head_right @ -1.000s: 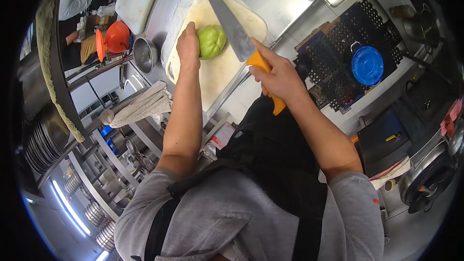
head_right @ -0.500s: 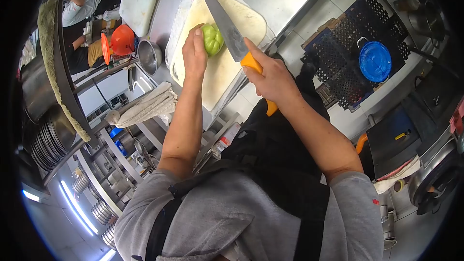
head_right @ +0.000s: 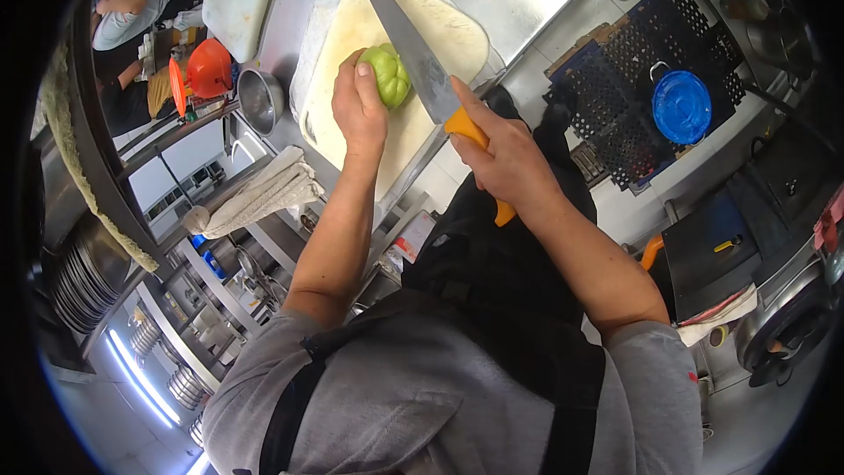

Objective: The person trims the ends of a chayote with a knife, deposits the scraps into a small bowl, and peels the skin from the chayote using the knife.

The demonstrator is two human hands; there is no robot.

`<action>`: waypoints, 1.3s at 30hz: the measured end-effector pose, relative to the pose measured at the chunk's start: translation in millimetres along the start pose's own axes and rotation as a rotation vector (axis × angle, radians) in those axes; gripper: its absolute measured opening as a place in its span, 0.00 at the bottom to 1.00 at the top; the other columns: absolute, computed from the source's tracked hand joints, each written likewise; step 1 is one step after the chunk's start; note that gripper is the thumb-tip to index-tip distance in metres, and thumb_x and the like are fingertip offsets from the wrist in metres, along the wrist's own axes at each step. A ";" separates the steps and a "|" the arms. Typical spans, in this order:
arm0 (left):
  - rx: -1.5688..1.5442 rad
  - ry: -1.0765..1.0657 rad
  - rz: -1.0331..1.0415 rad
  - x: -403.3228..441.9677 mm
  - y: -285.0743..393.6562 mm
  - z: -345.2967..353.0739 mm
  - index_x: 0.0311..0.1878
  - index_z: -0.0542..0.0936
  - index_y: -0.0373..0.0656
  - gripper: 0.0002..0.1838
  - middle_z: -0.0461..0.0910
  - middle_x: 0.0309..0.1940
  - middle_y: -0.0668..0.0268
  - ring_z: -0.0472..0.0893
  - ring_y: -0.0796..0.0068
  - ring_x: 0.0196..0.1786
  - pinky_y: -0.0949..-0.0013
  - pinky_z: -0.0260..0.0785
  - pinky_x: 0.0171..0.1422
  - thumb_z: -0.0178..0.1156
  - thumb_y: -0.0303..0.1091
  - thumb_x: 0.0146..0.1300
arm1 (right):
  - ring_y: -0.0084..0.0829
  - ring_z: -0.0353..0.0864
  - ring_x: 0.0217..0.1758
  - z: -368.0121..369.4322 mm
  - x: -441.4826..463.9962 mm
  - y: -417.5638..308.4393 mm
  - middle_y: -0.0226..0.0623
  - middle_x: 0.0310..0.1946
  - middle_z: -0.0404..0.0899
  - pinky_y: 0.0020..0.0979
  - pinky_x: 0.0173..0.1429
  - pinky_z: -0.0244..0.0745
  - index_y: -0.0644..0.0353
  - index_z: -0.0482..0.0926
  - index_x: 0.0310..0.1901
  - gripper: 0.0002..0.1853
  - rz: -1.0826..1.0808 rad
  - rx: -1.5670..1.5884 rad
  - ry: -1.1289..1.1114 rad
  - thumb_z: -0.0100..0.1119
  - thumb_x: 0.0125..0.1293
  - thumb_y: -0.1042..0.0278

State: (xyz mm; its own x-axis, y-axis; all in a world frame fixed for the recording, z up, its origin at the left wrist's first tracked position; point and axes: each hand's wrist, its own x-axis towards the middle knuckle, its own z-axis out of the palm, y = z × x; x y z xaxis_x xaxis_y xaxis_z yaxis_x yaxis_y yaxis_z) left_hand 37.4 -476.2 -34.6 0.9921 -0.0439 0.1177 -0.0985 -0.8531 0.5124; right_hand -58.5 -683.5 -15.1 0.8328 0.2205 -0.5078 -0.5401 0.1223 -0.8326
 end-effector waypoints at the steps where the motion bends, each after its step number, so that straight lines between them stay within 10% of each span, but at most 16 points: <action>1: 0.000 -0.001 -0.008 -0.5 0.0 0.5 0.55 0.80 0.36 0.21 0.83 0.46 0.50 0.80 0.49 0.50 0.53 0.70 0.57 0.48 0.44 0.74 | 0.24 0.74 0.15 -0.9 1.6 0.5 0.34 0.19 0.74 0.29 0.27 0.74 0.46 0.61 0.76 0.36 -0.017 -0.011 -0.002 0.58 0.67 0.71; 33: 0.082 0.103 -0.204 8.1 5.8 6.3 0.57 0.77 0.36 0.24 0.82 0.49 0.48 0.79 0.47 0.51 0.51 0.69 0.58 0.44 0.47 0.75 | 0.20 0.72 0.16 11.8 69.2 -33.5 0.30 0.24 0.74 0.25 0.22 0.71 0.49 0.61 0.77 0.36 -0.065 0.047 -0.049 0.58 0.67 0.72; 39: 0.111 0.176 -0.218 4.2 11.7 12.7 0.60 0.76 0.35 0.25 0.81 0.50 0.47 0.78 0.46 0.54 0.49 0.68 0.59 0.44 0.47 0.75 | 0.50 0.84 0.35 -13.1 43.6 -52.8 0.51 0.36 0.84 0.45 0.45 0.79 0.42 0.62 0.75 0.36 -0.351 -0.614 0.029 0.58 0.65 0.68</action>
State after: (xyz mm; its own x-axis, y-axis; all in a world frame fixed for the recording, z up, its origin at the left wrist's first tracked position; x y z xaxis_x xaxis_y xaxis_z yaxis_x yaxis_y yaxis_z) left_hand 41.3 -493.1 -38.9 0.9592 0.2289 0.1657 0.1340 -0.8847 0.4465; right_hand 7.8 -693.1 3.8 0.9526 0.2413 -0.1851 -0.0801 -0.3879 -0.9182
